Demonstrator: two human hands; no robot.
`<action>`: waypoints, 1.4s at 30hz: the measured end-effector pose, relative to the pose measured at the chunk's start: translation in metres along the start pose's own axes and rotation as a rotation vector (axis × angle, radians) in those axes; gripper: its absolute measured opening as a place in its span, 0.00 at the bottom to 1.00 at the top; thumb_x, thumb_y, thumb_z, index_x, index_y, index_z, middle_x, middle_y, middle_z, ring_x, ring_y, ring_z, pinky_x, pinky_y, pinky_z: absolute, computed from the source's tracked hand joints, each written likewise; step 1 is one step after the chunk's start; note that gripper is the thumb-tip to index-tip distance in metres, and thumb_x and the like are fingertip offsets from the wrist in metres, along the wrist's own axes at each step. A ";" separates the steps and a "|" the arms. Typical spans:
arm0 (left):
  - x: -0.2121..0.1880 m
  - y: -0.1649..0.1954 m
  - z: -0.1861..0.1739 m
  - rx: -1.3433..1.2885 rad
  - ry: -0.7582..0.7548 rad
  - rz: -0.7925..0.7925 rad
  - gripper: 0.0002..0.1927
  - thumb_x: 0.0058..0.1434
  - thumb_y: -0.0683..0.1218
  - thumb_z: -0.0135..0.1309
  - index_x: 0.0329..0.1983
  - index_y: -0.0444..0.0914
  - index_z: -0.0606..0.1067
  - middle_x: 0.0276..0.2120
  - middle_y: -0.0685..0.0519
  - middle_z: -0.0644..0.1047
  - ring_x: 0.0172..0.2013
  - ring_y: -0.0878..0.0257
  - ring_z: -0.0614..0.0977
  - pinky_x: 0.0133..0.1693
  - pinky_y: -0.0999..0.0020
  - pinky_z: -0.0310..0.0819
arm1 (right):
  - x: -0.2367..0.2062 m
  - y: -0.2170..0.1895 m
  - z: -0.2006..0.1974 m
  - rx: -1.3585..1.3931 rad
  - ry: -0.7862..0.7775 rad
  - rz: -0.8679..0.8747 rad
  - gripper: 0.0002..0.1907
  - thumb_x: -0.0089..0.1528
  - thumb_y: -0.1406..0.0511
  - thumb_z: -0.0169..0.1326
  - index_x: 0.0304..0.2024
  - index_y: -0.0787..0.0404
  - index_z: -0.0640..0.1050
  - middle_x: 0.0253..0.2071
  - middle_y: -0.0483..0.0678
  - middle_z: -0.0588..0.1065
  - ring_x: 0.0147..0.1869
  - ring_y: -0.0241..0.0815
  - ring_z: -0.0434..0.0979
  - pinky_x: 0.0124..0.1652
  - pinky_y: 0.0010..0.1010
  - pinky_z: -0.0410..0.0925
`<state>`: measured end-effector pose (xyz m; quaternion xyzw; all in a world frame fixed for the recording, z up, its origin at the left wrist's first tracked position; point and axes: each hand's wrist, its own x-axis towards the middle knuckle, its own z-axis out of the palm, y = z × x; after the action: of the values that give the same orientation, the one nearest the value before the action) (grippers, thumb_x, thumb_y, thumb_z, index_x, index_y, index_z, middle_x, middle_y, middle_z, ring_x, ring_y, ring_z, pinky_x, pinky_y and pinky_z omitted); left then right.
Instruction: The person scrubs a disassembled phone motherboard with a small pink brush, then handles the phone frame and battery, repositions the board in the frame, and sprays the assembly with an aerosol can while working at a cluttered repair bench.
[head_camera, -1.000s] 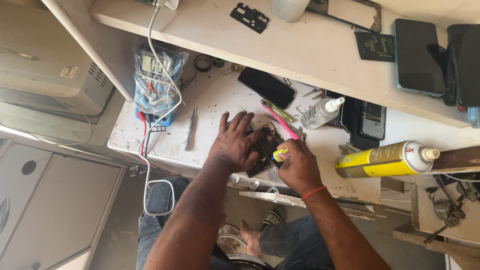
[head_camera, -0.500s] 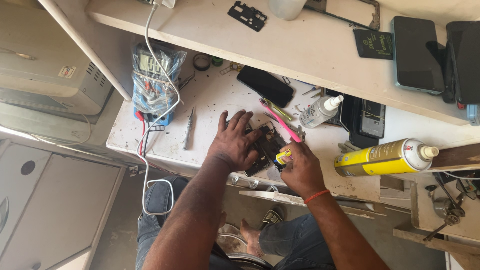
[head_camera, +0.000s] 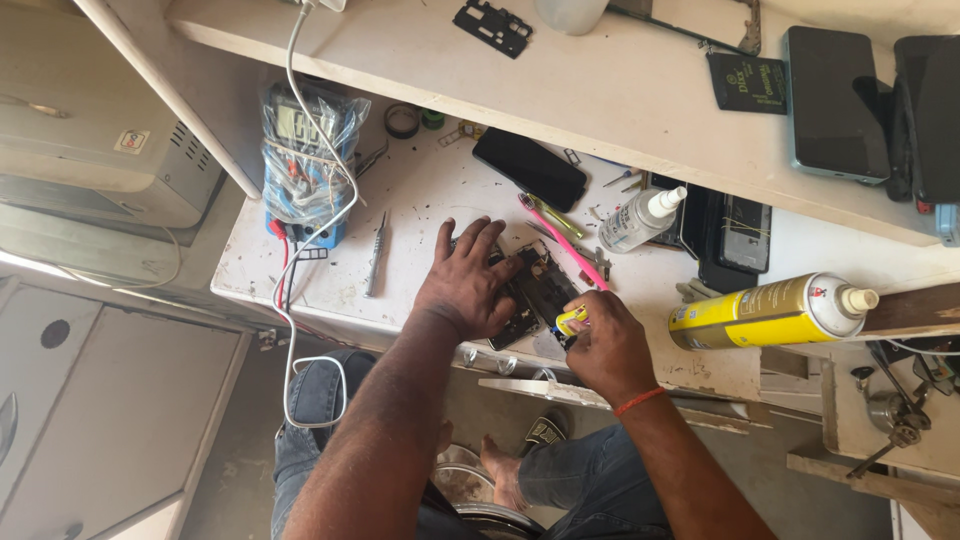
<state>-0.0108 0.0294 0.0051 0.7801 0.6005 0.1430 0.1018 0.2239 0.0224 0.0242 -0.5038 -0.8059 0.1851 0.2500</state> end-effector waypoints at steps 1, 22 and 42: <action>0.000 0.000 0.000 0.000 0.004 -0.001 0.32 0.50 0.60 0.54 0.60 0.50 0.76 0.70 0.43 0.58 0.72 0.48 0.53 0.69 0.34 0.35 | -0.001 0.000 -0.001 -0.009 -0.002 -0.003 0.18 0.49 0.78 0.53 0.41 0.60 0.76 0.39 0.54 0.77 0.46 0.58 0.79 0.45 0.45 0.72; 0.001 0.000 0.001 0.000 0.003 -0.001 0.32 0.50 0.59 0.53 0.60 0.50 0.76 0.70 0.43 0.58 0.72 0.48 0.53 0.69 0.34 0.34 | -0.010 0.001 -0.007 -0.016 -0.023 0.031 0.18 0.48 0.79 0.52 0.40 0.61 0.76 0.38 0.53 0.77 0.42 0.54 0.81 0.42 0.40 0.74; 0.001 0.001 0.000 0.004 -0.009 -0.005 0.31 0.51 0.60 0.53 0.61 0.51 0.76 0.70 0.43 0.58 0.72 0.48 0.53 0.70 0.35 0.34 | -0.010 0.001 -0.011 0.008 -0.037 0.021 0.19 0.48 0.79 0.53 0.41 0.60 0.76 0.38 0.52 0.77 0.41 0.51 0.82 0.41 0.39 0.75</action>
<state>-0.0100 0.0300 0.0051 0.7795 0.6022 0.1381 0.1034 0.2347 0.0139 0.0301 -0.5076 -0.8044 0.2000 0.2351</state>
